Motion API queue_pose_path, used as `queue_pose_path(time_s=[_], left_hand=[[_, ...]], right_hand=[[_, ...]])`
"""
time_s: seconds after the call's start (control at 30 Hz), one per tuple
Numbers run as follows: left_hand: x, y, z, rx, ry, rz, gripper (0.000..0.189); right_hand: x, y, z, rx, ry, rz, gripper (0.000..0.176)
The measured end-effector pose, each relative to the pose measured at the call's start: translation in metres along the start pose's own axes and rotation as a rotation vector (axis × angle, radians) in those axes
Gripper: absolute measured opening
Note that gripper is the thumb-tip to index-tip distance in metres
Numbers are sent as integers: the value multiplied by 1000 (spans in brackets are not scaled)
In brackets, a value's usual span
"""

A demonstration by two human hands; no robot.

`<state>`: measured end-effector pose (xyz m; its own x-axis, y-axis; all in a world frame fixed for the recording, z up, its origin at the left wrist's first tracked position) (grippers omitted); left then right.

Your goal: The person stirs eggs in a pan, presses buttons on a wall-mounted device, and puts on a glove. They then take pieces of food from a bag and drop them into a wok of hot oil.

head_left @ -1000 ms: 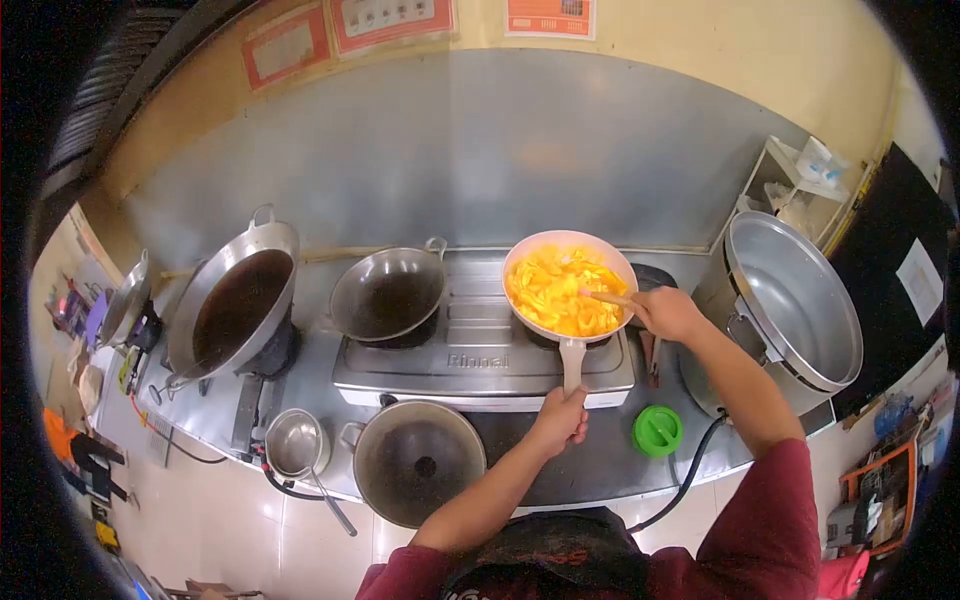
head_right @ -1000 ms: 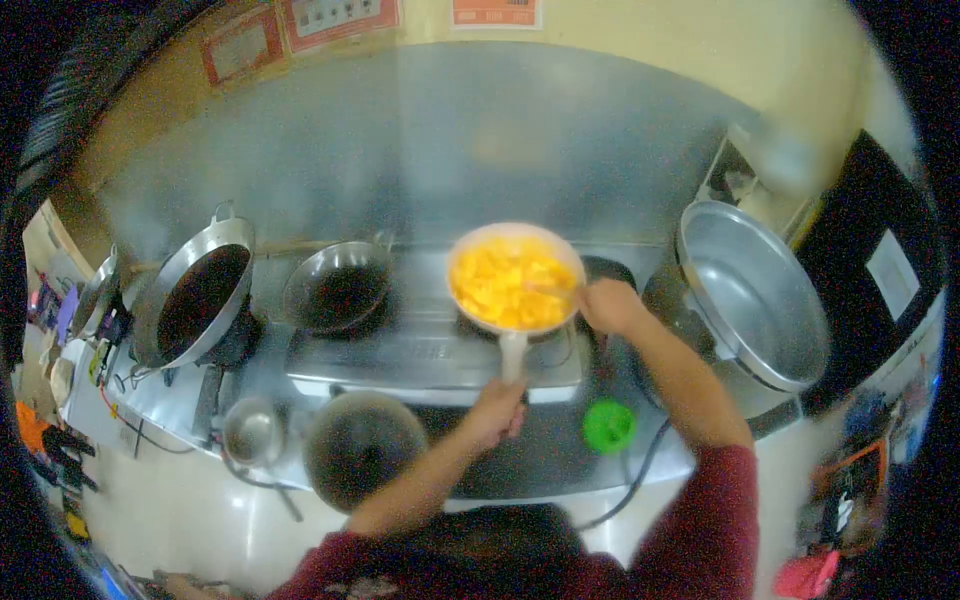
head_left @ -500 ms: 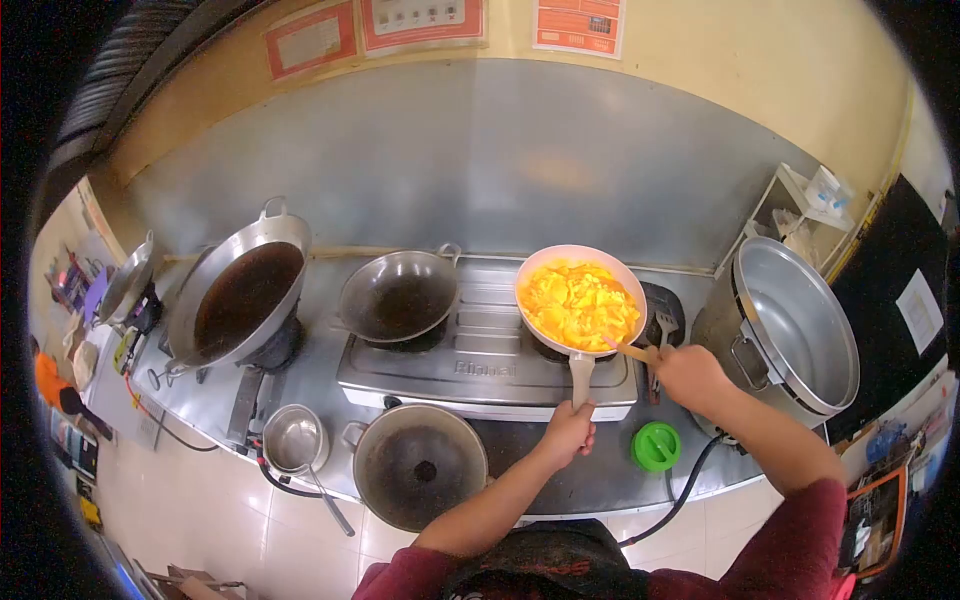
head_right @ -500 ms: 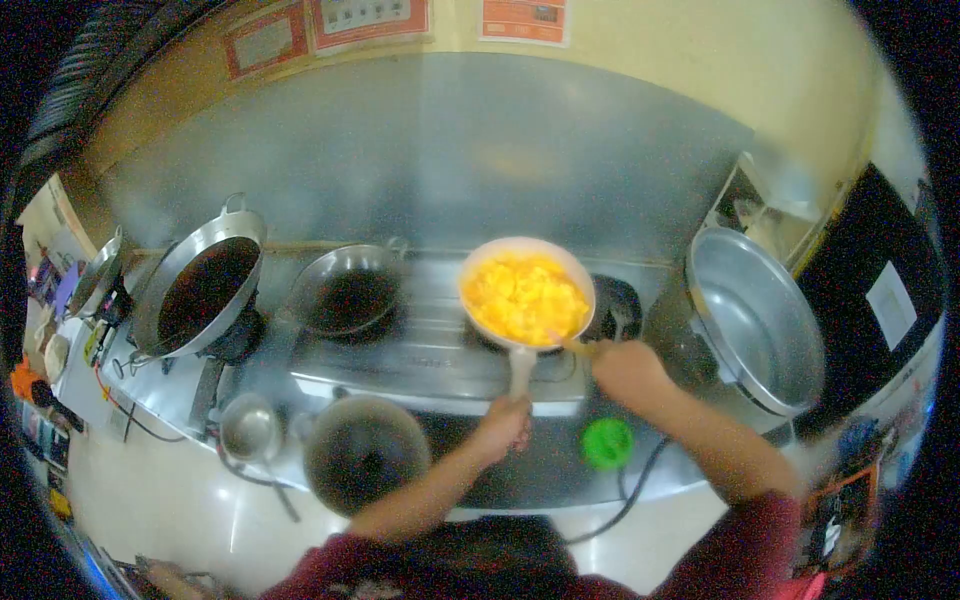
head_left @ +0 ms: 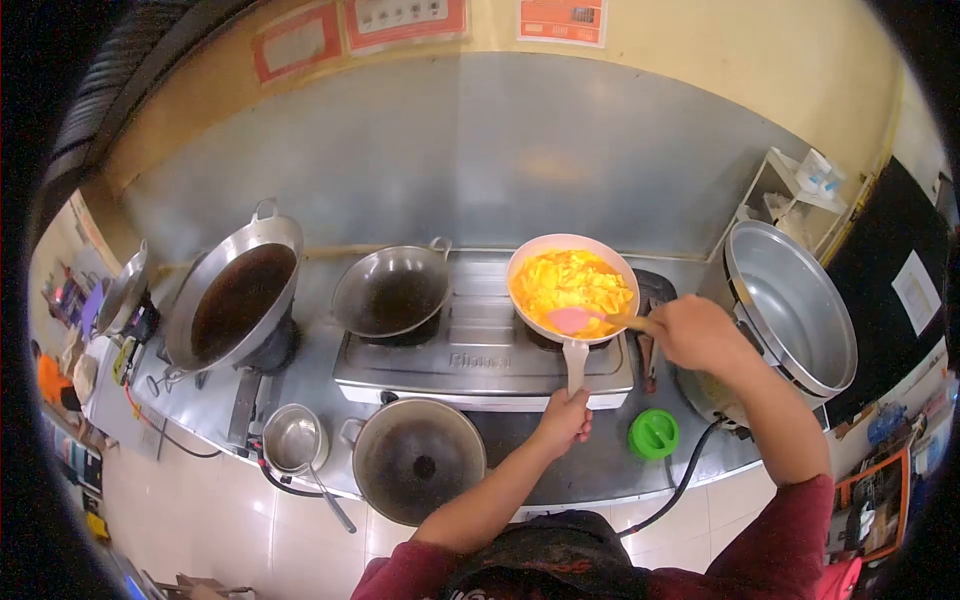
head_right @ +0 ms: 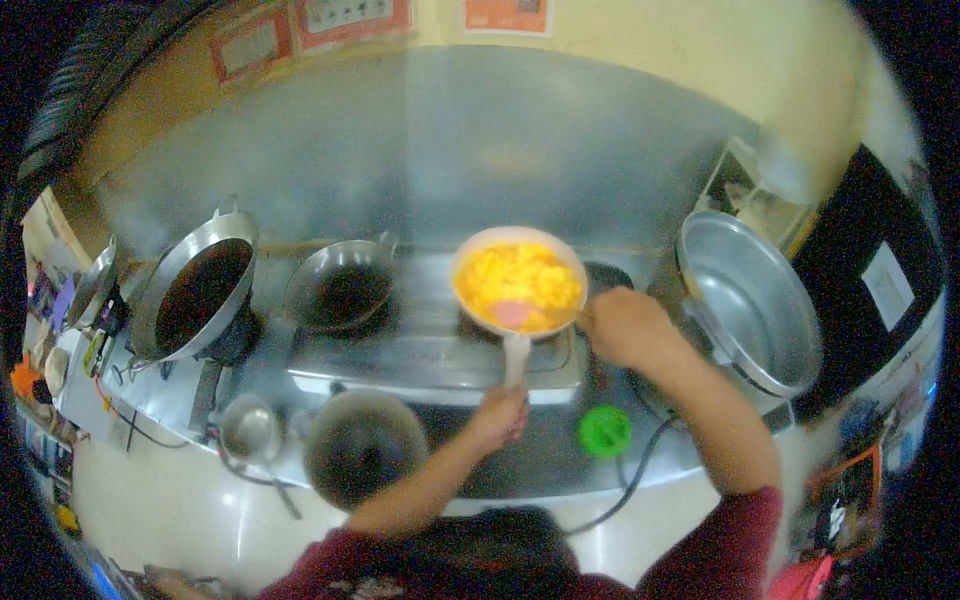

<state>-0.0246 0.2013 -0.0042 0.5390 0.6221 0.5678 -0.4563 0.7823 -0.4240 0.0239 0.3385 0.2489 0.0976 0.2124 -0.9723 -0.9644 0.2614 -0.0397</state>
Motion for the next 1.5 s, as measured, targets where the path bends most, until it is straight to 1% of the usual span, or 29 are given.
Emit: queue_pose_path(time_s=[0.03, 0.07, 0.17, 0.2, 0.27, 0.33, 0.37, 0.43, 0.5, 0.57, 0.63, 0.7, 0.8, 0.83, 0.9, 1.0, 1.1, 1.2, 1.3, 1.4, 1.5], left_hand=[[0, -1, -1, 12, 2, -7, 28], [0, -1, 0, 5, 29, 7, 28], [1, 1, 2, -12, 101, 31, 27], [0, 4, 2, -20, 119, 32, 27], [0, 7, 3, -20, 197, 52, 27], [1, 4, 5, -18, 315, 95, 27], [2, 1, 5, 5, 335, 81, 27], [4, -2, 11, 61, 372, 55, 28], [7, -7, 15, 35, 317, 63, 28], [8, -11, 20, 25, 300, 86, 28], [9, -12, 22, 28, 320, 112, 28], [10, -12, 23, 18, 308, 134, 29], [7, -9, 18, 11, 253, 121, 30], [5, -6, 16, 12, 226, 110, 30], [0, 6, 6, 14, 281, 104, 30], [0, 3, 15, 27, 357, 84, 30], [4, -8, 26, 20, 370, 80, 29], [2, -6, 27, 7, 338, 70, 27], [2, -4, 26, 6, 368, 93, 26], [3, -5, 23, -7, 290, 108, 27], [7, -9, 25, -6, 248, 138, 27]], right_hand=[[8, -3, -5, -28, 49, 16, 23], [24, 1, -11, -10, 79, 8, 23], [81, 50, -36, 24, 160, 23, 23], [91, 67, -47, 21, 184, 47, 23], [88, 90, -63, 60, 221, 121, 22], [109, 126, -58, 108, 215, 123, 21], [111, 132, -53, 130, 220, 140, 22], [104, 147, -43, 167, 225, 181, 22], [90, 150, -22, 194, 159, 161, 23], [51, 130, 0, 256, 117, 125, 23], [48, 122, 39, 349, 56, 49, 24], [2, 92, 36, 350, -42, -7, 25], [35, 108, 45, 397, -113, -87, 25], [52, 115, 43, 380, -112, -75, 26], [86, 133, 40, 341, -109, -46, 27], [123, 158, 59, 387, -1, -101, 28], [156, 172, 75, 271, -15, 23, 28], [171, 186, 83, 187, 118, 150, 28], [161, 198, 91, -15, 218, 123, 30], [128, 187, 84, -94, -16, 54, 28], [87, 150, 60, -209, -297, 69, 25]])
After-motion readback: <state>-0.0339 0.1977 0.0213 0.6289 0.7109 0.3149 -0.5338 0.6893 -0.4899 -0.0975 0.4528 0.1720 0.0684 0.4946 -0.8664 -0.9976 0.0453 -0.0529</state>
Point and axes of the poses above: each hand's wrist, its own y-axis towards the middle knuckle, its own x-axis out of the palm, z = x × y, the point moved 5 cm from there along y, towards the middle knuckle, and after that the axes turned 8 degrees about -y, right-handed, at the moved point
